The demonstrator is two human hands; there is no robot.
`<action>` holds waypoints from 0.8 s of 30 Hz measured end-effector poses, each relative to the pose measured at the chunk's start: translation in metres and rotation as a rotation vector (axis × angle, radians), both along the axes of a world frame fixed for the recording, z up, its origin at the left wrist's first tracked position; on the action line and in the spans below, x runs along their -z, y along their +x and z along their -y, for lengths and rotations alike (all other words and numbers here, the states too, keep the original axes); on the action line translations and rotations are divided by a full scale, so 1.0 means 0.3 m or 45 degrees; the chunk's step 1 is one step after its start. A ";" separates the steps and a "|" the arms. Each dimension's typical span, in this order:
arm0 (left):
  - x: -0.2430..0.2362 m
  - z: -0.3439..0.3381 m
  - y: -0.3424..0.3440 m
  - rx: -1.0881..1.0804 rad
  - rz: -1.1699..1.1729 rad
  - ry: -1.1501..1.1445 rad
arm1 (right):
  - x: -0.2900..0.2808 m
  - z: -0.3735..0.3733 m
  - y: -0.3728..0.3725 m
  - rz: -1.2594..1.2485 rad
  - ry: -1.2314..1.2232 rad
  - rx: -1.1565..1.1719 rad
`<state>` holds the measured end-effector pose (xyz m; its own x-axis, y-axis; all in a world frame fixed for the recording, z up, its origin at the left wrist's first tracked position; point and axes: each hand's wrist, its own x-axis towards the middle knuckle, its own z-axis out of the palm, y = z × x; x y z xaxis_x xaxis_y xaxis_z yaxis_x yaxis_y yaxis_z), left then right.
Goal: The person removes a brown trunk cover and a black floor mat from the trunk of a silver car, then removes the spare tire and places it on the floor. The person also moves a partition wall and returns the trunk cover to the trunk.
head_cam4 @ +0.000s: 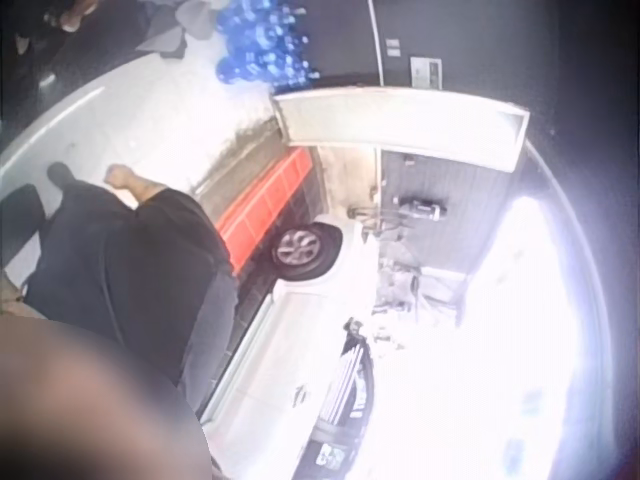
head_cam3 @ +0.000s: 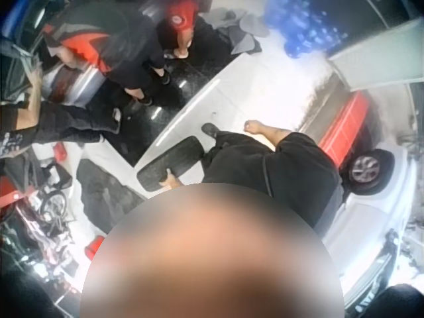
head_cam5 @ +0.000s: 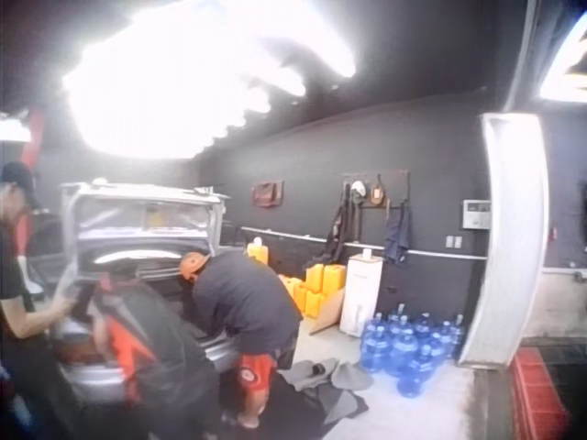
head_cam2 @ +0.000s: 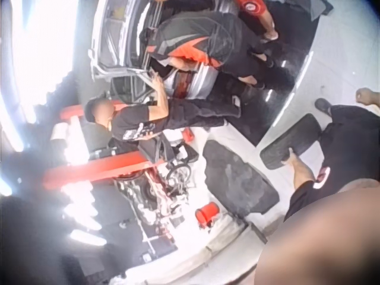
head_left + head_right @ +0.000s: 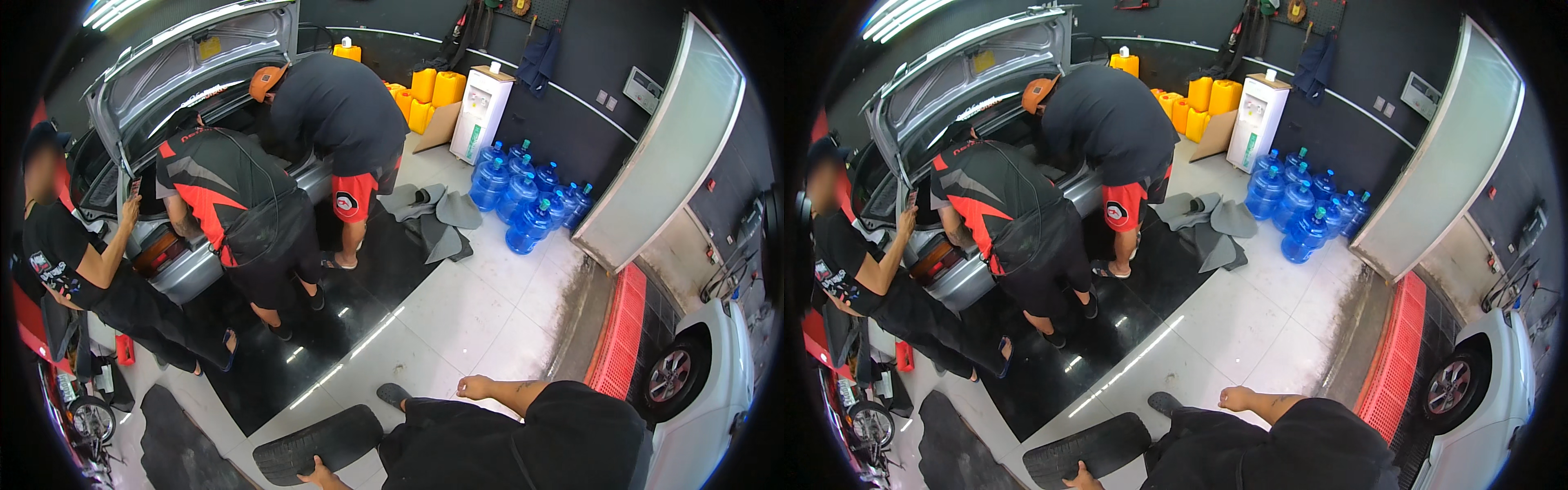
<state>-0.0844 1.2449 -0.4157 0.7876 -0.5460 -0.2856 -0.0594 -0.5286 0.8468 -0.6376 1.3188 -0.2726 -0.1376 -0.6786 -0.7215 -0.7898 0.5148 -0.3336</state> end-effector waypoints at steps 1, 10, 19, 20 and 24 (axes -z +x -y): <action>-0.010 -0.001 -0.006 0.042 -0.017 -0.064 | 0.001 0.002 -0.004 -0.005 0.005 -0.001; -0.111 0.077 -0.025 -0.119 -0.203 0.549 | -0.014 0.064 0.026 0.035 -0.045 -0.058; -0.121 0.034 -0.031 -0.190 -0.318 0.263 | -0.003 0.055 0.016 0.028 -0.033 -0.087; -0.121 0.027 -0.032 -0.177 -0.338 0.240 | -0.001 0.054 0.011 -0.003 -0.016 -0.113; -0.136 0.006 -0.029 -0.181 -0.295 0.280 | -0.006 0.056 0.011 0.001 0.021 -0.150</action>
